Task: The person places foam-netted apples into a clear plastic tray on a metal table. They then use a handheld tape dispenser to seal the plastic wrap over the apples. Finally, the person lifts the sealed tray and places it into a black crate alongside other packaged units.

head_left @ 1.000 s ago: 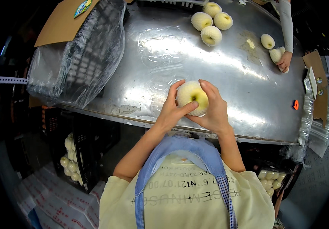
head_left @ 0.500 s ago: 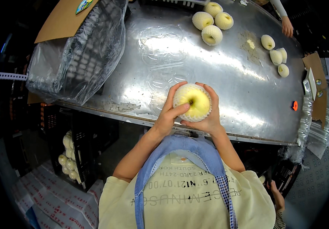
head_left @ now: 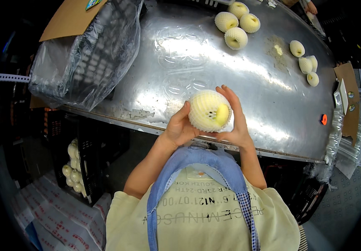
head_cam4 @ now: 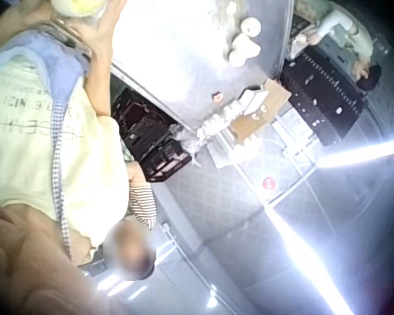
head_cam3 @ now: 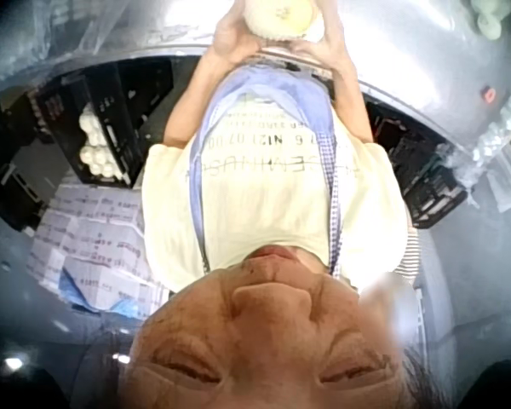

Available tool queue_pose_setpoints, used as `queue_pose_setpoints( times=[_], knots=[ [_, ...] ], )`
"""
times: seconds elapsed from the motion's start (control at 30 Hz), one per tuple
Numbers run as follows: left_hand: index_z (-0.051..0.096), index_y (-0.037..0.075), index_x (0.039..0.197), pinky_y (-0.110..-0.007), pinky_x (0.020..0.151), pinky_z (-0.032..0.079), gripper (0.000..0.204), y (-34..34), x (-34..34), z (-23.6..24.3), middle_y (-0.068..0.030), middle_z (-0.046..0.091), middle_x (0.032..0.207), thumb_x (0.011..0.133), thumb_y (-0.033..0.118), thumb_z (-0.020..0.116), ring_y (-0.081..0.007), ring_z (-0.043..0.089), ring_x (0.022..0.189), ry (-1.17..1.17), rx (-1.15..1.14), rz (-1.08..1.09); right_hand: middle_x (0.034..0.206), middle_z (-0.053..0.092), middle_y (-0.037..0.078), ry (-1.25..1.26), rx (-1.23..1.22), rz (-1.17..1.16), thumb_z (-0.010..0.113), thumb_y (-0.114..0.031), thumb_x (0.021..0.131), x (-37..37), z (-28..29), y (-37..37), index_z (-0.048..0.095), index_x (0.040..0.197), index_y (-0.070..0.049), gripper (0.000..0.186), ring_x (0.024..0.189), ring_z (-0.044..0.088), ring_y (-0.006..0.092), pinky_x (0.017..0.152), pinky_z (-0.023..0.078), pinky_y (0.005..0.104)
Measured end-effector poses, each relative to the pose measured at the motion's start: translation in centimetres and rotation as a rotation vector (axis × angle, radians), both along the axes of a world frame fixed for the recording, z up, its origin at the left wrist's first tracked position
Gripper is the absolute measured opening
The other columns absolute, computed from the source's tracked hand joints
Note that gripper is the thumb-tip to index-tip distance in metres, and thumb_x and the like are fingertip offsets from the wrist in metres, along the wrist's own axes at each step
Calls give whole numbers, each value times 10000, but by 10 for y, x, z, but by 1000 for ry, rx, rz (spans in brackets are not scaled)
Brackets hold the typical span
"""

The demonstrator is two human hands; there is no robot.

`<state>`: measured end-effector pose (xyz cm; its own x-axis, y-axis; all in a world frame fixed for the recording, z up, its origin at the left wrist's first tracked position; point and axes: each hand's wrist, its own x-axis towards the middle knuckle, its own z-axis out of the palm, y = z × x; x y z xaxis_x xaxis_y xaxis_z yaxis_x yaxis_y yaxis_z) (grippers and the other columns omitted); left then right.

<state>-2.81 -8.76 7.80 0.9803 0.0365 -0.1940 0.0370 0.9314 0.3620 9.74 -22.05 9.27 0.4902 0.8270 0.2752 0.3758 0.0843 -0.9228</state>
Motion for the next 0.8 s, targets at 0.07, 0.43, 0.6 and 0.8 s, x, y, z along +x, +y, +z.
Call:
queue_pose_setpoints(
  times=[0.07, 0.43, 0.6, 0.8],
  knots=[
    [277, 73, 1389, -418, 1007, 407, 760, 3, -2, -2, -122, 427, 1323, 852, 557, 509, -281, 457, 1213, -4, 56, 4, 1420, 361, 157, 360, 70, 55, 735, -429, 714, 3, -5, -3, 292, 1403, -25, 914, 1314, 339, 292, 1098, 226, 406],
    [244, 68, 1404, -367, 1030, 355, 1041, 5, 4, 17, -101, 412, 1305, 574, 236, 848, -234, 429, 1217, 46, 572, 223, 1427, 339, 191, 413, 58, 25, 642, -264, 811, -7, -23, -11, 336, 1379, -3, 696, 1338, 310, 279, 1092, 245, 396],
    [353, 96, 1336, -378, 1024, 344, 952, 2, 3, 38, -114, 384, 1310, 521, 106, 843, -277, 380, 1243, -37, 1258, 271, 1455, 281, 193, 640, 169, 315, 736, -226, 679, 21, -13, -21, 248, 1413, -17, 906, 1362, 260, 293, 1107, 213, 402],
    [357, 74, 1326, -379, 1027, 323, 926, -6, 6, 44, -143, 342, 1335, 531, 105, 831, -291, 359, 1256, -13, 1642, 180, 1470, 248, 162, 375, -80, 326, 847, -226, 553, 24, 8, -19, 180, 1438, -52, 1122, 1365, 242, 294, 1108, 212, 401]
  ],
)
